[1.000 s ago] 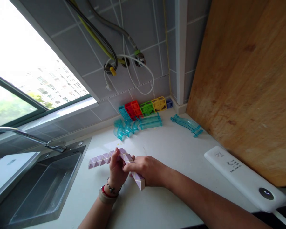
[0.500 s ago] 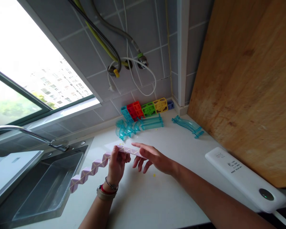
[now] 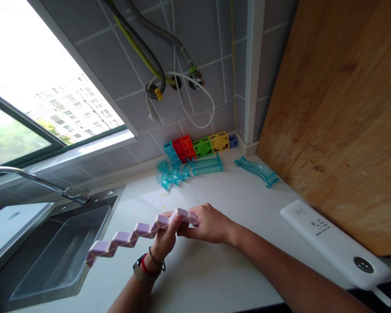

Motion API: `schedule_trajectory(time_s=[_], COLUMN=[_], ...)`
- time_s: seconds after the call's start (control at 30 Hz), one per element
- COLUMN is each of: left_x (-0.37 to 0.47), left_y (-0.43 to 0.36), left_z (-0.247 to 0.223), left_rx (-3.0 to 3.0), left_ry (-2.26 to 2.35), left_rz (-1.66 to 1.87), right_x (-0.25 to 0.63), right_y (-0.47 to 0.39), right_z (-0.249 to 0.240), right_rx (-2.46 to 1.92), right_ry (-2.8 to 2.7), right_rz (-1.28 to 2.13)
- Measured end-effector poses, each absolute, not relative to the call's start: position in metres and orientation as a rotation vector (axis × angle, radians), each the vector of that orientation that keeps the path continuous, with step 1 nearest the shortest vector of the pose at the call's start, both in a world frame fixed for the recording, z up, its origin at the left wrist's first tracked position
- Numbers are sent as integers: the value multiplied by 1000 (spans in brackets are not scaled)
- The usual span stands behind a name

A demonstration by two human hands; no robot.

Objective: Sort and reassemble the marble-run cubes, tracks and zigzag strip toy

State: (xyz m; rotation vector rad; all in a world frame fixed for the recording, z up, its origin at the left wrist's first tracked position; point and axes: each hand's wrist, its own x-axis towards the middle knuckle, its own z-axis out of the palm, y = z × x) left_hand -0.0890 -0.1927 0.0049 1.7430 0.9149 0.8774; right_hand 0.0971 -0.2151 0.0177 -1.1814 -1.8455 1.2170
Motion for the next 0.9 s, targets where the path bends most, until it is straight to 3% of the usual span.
schedule_trajectory(time_s=[0.13, 0.4, 0.63, 0.9], left_x=[-88, -88, -85, -95], left_y=[-191, -189, -191, -184], left_z=[2, 2, 8, 25], left_rx=[1512, 1412, 1015, 913], left_ry=[888, 860, 710, 676], left_rz=[818, 788, 605, 392], right_x=[97, 99, 99, 112], right_y=[-217, -216, -216, -203], right_z=[18, 20, 15, 12], right_rx=[-1388, -1104, -1341, -1154], right_ry=[-1893, -1817, -1955, -2099], right_rz=[951, 1190, 752, 386])
